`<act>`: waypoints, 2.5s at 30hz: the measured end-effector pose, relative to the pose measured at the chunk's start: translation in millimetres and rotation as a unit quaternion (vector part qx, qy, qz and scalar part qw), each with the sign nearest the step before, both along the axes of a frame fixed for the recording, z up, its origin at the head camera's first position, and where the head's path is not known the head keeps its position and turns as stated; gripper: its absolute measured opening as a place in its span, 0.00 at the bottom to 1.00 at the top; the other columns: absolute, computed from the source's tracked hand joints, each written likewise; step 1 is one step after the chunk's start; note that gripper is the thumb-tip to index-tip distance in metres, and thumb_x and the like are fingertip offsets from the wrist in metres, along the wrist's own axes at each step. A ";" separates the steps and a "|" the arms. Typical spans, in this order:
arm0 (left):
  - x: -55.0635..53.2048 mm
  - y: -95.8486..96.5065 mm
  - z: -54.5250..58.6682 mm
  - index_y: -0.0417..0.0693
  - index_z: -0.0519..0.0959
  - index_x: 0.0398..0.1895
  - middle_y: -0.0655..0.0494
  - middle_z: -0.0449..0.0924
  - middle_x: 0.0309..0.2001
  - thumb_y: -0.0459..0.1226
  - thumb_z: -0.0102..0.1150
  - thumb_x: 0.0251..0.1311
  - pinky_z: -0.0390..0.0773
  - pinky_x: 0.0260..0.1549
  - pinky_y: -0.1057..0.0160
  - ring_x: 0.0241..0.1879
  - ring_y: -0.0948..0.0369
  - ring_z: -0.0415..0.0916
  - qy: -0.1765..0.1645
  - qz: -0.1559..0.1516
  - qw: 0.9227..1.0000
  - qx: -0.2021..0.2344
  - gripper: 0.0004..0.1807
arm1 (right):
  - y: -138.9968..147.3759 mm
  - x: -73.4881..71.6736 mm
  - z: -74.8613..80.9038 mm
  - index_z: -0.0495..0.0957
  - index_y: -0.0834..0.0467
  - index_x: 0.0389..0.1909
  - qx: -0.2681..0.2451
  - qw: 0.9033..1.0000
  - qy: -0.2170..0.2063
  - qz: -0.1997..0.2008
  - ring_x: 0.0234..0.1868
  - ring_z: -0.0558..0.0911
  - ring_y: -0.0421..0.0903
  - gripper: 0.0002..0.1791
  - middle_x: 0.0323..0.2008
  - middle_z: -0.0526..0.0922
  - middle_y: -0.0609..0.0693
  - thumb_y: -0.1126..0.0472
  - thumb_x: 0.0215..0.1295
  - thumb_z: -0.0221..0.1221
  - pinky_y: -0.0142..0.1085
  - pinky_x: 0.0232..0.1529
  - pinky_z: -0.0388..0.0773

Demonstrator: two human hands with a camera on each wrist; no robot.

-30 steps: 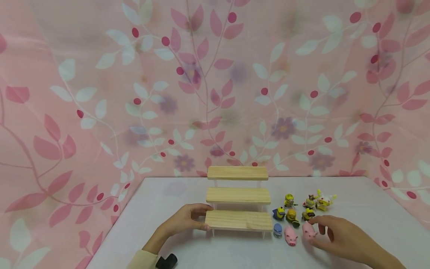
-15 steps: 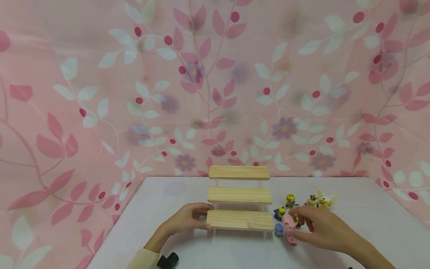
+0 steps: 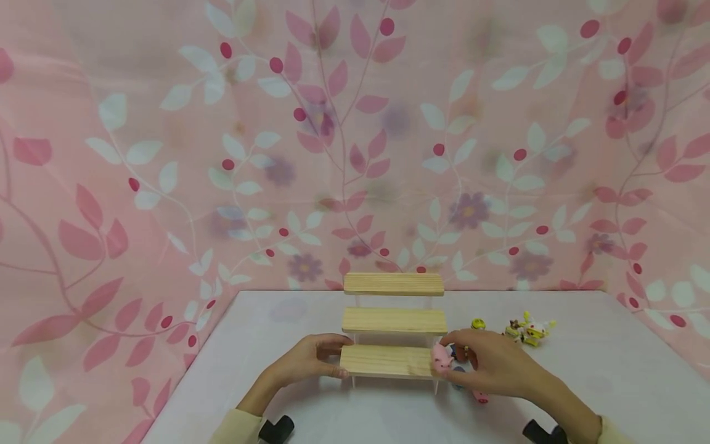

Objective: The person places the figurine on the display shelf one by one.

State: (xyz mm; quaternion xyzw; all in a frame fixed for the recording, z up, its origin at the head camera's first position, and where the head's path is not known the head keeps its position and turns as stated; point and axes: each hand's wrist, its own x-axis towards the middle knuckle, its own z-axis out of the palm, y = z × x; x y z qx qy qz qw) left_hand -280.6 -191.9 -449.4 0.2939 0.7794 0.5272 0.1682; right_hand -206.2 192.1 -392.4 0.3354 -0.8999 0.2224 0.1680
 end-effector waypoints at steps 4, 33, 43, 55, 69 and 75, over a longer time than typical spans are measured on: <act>1.3 -0.9 2.6 0.40 0.75 0.62 0.53 0.77 0.60 0.38 0.75 0.52 0.71 0.58 0.46 0.59 0.54 0.74 0.000 0.001 1.000 -0.002 0.34 | -11.4 -5.3 -0.4 0.80 0.44 0.48 -0.001 1.000 -0.009 0.010 0.22 0.67 0.28 0.21 0.26 0.70 0.30 0.39 0.57 0.69 0.26 0.20 0.66; 0.4 -0.8 -0.7 0.48 0.77 0.61 0.52 0.77 0.59 0.39 0.75 0.53 0.74 0.56 0.48 0.59 0.54 0.75 -0.004 0.000 1.000 -0.002 0.31 | -93.7 -30.8 1.0 0.82 0.44 0.47 0.022 0.996 -0.059 0.060 0.22 0.67 0.33 0.20 0.23 0.74 0.38 0.39 0.58 0.67 0.27 0.22 0.62; 0.7 0.4 1.3 0.51 0.77 0.60 0.54 0.78 0.59 0.39 0.75 0.52 0.71 0.59 0.46 0.59 0.56 0.75 -0.003 0.000 1.000 -0.006 0.30 | -116.9 -36.4 -5.5 0.82 0.45 0.47 0.027 0.996 -0.042 0.068 0.19 0.64 0.32 0.19 0.19 0.71 0.38 0.40 0.59 0.66 0.27 0.19 0.59; 0.6 1.4 -0.4 0.52 0.78 0.60 0.55 0.78 0.58 0.38 0.74 0.54 0.71 0.59 0.46 0.58 0.56 0.75 -0.007 -0.006 1.000 0.001 0.28 | -131.5 -41.3 -13.9 0.82 0.48 0.44 0.042 0.997 -0.043 0.056 0.19 0.66 0.32 0.20 0.19 0.68 0.35 0.40 0.58 0.66 0.28 0.20 0.62; -3.0 1.9 -2.0 0.52 0.77 0.61 0.56 0.79 0.58 0.39 0.73 0.55 0.70 0.59 0.45 0.58 0.56 0.75 0.007 -0.022 1.000 0.008 0.28 | -134.0 -37.6 -12.7 0.83 0.51 0.46 0.049 0.998 -0.039 0.021 0.19 0.64 0.33 0.25 0.19 0.67 0.34 0.37 0.59 0.64 0.29 0.19 0.61; 0.0 0.9 0.3 0.52 0.77 0.61 0.56 0.78 0.59 0.38 0.73 0.55 0.70 0.59 0.45 0.59 0.56 0.75 0.003 -0.015 1.000 0.005 0.28 | -129.7 -29.1 -10.7 0.81 0.48 0.53 0.045 0.999 -0.021 0.013 0.19 0.63 0.33 0.28 0.20 0.67 0.35 0.35 0.59 0.64 0.29 0.21 0.62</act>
